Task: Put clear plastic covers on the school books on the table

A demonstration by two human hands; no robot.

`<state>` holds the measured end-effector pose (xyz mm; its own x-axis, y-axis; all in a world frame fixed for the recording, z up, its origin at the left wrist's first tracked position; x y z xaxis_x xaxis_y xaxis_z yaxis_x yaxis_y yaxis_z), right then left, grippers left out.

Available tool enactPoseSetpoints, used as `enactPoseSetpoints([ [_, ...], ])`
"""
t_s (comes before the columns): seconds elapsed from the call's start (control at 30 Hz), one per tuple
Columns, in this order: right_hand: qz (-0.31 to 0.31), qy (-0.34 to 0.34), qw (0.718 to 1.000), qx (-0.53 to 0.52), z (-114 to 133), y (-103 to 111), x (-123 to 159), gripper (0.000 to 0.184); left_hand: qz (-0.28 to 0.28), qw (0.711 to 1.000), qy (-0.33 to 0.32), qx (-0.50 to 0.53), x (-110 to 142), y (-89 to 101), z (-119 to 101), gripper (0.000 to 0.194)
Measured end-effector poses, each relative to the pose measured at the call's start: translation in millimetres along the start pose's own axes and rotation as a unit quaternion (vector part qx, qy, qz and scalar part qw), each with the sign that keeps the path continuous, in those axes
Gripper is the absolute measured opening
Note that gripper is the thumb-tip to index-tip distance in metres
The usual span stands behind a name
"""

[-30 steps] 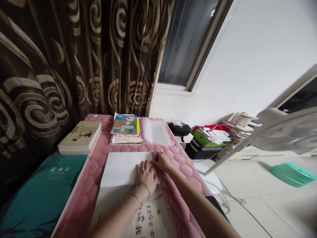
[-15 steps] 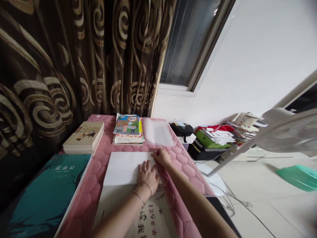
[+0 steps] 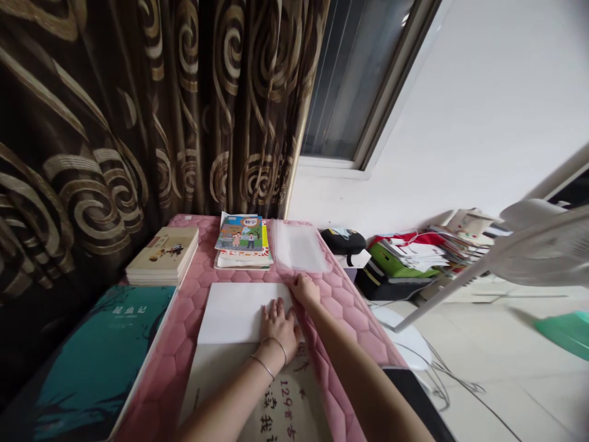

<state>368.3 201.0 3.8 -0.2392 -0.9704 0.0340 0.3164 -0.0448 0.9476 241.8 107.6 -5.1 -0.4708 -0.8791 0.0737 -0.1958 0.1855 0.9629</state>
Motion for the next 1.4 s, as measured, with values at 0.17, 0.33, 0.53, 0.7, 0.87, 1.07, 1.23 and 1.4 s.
enactPoseSetpoints([
  [0.17,0.007,0.083,0.996,0.003,7,-1,28,0.033,0.003,1.000,-0.001,-0.018,2,1.0,-2,0.057],
  [0.33,0.009,0.118,0.992,0.039,1,-11,58,0.039,0.026,1.000,-0.001,-0.004,-5,7.5,5,0.064],
  [0.53,0.035,0.105,0.992,0.059,2,-13,60,0.042,0.058,0.994,0.085,-0.028,-12,28.6,85,0.062],
  [0.7,0.047,0.103,0.992,0.062,3,-4,58,0.042,0.059,0.987,0.143,-0.054,2,42.6,156,0.065],
  [0.87,0.085,0.083,0.989,0.090,42,4,58,0.039,0.047,0.986,0.143,-0.065,3,40.0,162,0.066],
  [1.07,0.146,0.237,0.960,0.008,150,-46,71,0.060,0.045,0.985,0.148,-0.081,1,35.9,158,0.058],
  [1.23,0.148,0.173,0.974,-0.009,133,-63,61,0.069,0.030,0.985,0.154,-0.076,0,35.7,161,0.061],
  [1.4,0.111,0.067,0.991,0.035,61,-43,52,0.069,0.025,0.982,0.173,-0.075,3,36.5,169,0.067],
])
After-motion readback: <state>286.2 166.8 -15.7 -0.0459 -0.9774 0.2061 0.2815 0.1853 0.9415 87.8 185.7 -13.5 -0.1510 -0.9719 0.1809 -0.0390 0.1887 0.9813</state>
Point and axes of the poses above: each hand's wrist, its own x-axis away from the middle knuckle, its own y-axis out of the back of the hand, z = x × y, the point moved 5 cm from there along -x, towards the middle knuckle, and after that the axes turned 8 degrees about z, right-handed, at the moved point
